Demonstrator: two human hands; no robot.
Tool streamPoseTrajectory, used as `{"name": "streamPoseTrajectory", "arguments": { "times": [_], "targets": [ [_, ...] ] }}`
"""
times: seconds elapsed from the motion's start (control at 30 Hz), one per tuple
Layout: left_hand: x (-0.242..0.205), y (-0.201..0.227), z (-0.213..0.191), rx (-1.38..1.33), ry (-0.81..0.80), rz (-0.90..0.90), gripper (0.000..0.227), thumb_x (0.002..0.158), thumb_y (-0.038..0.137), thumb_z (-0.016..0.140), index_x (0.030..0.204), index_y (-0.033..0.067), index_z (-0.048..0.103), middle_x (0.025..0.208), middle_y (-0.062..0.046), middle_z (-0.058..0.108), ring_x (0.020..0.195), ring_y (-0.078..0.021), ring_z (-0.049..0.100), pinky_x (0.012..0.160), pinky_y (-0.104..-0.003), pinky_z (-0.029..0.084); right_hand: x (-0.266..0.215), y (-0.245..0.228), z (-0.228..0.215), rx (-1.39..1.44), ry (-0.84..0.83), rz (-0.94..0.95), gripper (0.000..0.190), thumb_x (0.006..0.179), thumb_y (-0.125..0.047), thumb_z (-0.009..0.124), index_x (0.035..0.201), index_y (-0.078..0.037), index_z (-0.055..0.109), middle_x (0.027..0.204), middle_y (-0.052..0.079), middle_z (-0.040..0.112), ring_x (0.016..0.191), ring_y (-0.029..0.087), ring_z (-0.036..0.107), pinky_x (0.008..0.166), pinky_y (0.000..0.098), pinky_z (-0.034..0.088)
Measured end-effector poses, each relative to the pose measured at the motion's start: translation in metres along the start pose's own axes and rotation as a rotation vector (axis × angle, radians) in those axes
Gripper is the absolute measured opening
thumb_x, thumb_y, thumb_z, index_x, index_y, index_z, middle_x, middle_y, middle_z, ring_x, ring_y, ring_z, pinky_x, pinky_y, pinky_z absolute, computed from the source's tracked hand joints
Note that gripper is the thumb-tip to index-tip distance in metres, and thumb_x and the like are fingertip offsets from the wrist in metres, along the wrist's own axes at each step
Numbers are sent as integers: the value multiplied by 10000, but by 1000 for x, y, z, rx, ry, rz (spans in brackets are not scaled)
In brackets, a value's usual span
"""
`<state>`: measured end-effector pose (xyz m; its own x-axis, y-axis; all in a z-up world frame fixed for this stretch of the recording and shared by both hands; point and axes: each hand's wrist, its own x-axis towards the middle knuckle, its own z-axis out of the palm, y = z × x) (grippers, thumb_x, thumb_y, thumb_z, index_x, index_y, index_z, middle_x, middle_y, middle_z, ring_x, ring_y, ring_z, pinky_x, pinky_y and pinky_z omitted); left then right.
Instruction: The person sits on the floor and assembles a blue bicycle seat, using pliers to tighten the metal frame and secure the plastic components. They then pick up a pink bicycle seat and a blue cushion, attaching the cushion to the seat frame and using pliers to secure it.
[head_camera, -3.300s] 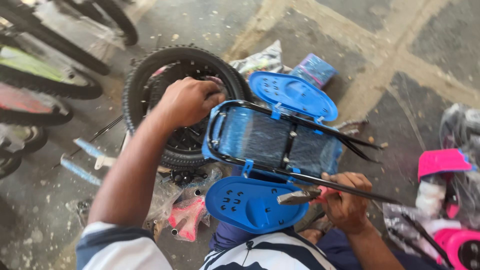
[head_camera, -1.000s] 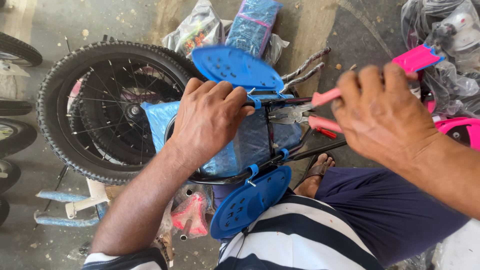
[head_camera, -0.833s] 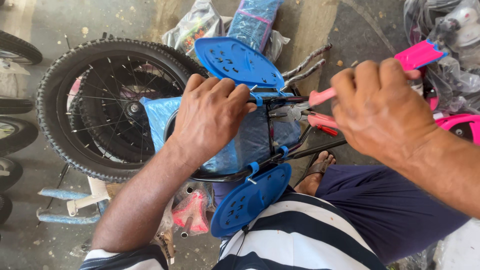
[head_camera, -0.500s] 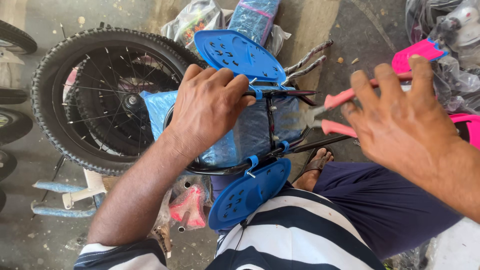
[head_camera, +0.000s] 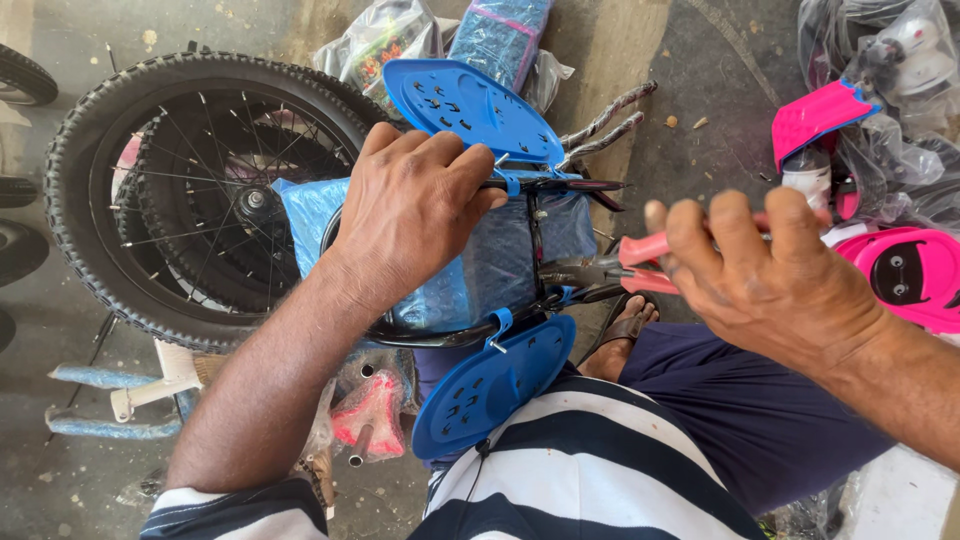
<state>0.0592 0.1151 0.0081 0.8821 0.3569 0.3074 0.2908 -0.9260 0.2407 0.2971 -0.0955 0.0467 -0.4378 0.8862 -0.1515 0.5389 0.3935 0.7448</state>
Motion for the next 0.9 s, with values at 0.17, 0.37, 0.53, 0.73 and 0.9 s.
{"name": "streamPoseTrajectory", "arguments": {
  "times": [0.17, 0.37, 0.53, 0.73, 0.9],
  "targets": [
    [-3, 0, 1, -2, 3, -12, 274, 954, 335, 759, 903, 114, 604, 782, -43, 606, 751, -255, 606, 761, -430, 398, 5, 0, 8, 527, -398, 96, 142, 666, -340, 640, 645, -203, 675, 857, 28, 531, 793, 217, 525, 639, 369, 410],
    [0, -1, -1, -2, -11, -7, 262, 939, 333, 762, 903, 119, 614, 782, -41, 610, 750, -255, 606, 752, -429, 392, 11, 7, -8, 366, -242, 48, 222, 905, -316, 629, 897, -98, 669, 824, 75, 553, 743, 233, 540, 649, 383, 433],
    [1, -1, 0, 5, -1, 4, 263, 945, 341, 764, 924, 120, 622, 781, -35, 602, 743, -249, 601, 761, -427, 397, 10, 13, -3, 148, 223, 82, 280, 983, -330, 578, 1225, -191, 563, 1008, 158, 646, 813, 266, 571, 740, 408, 460],
    [-4, 2, 0, 23, 10, 12, 263, 970, 344, 765, 941, 122, 626, 779, -28, 576, 737, -230, 573, 771, -420, 385, -2, 0, 6, 178, -160, 44, 303, 1044, -317, 511, 1244, -123, 630, 856, 32, 550, 732, 205, 541, 656, 373, 425],
    [-4, 5, 1, 13, 19, 6, 254, 965, 323, 773, 936, 124, 619, 810, -23, 579, 768, -231, 575, 785, -420, 381, -3, -3, 16, 678, -188, 231, 666, 586, -369, 584, 1208, -144, 668, 860, 47, 553, 760, 242, 560, 661, 381, 456]
  ]
}}
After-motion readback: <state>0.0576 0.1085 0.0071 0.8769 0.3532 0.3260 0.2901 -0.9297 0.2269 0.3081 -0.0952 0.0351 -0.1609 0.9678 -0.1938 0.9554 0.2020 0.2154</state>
